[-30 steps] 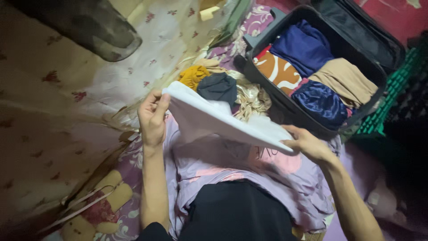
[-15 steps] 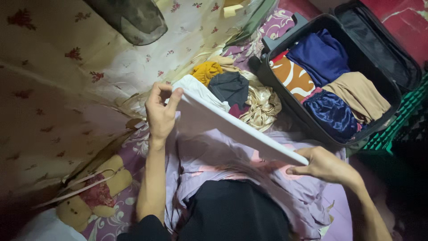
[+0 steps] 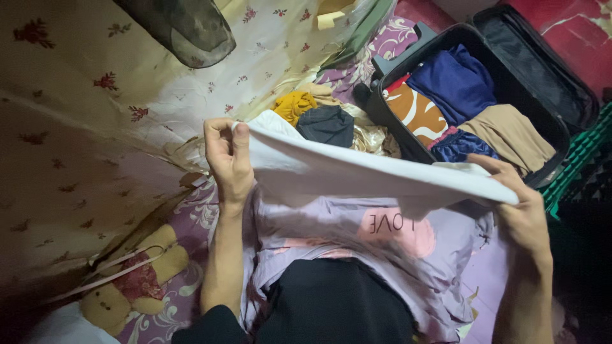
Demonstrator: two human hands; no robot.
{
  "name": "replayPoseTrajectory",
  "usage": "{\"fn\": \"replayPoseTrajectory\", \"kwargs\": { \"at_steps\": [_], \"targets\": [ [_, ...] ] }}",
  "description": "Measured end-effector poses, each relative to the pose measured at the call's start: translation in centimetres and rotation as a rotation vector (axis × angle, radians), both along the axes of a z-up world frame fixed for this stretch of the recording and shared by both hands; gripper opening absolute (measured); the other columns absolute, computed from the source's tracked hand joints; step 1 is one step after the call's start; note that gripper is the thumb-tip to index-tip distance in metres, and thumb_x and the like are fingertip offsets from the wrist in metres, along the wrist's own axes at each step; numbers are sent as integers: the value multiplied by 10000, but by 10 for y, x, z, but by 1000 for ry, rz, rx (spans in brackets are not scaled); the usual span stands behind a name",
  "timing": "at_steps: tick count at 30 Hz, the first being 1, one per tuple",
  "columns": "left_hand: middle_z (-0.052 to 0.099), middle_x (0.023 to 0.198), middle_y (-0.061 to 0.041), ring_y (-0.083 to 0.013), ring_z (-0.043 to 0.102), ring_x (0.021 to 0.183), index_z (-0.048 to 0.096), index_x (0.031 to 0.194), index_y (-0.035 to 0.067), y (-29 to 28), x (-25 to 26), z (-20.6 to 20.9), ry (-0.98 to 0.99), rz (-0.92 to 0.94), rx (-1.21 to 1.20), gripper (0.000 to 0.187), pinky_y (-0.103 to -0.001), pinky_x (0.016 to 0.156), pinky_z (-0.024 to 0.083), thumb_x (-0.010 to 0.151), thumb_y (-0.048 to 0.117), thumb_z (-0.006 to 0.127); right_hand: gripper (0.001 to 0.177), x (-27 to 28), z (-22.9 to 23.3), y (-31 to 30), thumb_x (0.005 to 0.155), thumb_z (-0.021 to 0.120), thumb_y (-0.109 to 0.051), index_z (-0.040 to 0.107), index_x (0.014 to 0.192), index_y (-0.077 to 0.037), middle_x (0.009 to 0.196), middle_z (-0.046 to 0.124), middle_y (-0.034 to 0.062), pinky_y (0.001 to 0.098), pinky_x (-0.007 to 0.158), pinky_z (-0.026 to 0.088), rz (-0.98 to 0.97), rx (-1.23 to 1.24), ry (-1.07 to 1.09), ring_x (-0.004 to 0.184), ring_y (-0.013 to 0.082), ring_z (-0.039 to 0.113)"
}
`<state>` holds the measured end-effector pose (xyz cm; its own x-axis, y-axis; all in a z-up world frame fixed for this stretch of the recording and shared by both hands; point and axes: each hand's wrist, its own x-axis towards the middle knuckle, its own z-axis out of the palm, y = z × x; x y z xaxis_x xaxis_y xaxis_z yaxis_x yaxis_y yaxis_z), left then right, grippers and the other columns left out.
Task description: The person folds various garments including a beige top, a blue shirt, a white shirt, black pants, a maroon top, a white shirt, a yellow top, and a beige top, then places them into an open suitcase on a bed.
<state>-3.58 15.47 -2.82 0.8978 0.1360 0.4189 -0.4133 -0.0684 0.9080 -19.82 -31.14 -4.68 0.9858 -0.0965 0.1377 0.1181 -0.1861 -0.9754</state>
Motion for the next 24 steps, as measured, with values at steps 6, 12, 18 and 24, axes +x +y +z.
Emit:
{"fn": "replayPoseTrajectory", "kwargs": {
  "at_steps": [6,12,18,24],
  "targets": [
    [468,960,32,-47,396,830,485,1115,55,-14,-2,10,-25,-58,-132,185,-211,751,354,1123,203,594,171,-7,-28,5,1192,659,-93,672,1195,77,1151,691,139,320,994,514,-154,694,-161,1036,199,661],
    [495,1011,17,-56,460,921,463,1141,51,-29,-5,12,-23,-34,-107,167,-216,844,423,1149,214,500,408,-2,-6,27,1180,548,-334,598,1335,40,1200,676,111,368,1054,557,-344,512,-171,1076,194,676],
    [546,887,7,-52,464,757,521,1098,41,-34,-2,8,202,-38,-202,143,-232,664,410,1108,184,525,408,3,9,35,1221,477,-308,574,1273,85,1189,672,171,333,984,547,-399,447,-207,1040,214,676],
    [561,803,23,-35,492,697,563,1077,81,-28,9,-18,396,-172,-30,159,-219,609,420,1090,233,516,377,11,12,34,1244,457,-277,574,1206,80,1158,675,173,309,954,534,-409,488,-152,1007,199,672]
  ]
}}
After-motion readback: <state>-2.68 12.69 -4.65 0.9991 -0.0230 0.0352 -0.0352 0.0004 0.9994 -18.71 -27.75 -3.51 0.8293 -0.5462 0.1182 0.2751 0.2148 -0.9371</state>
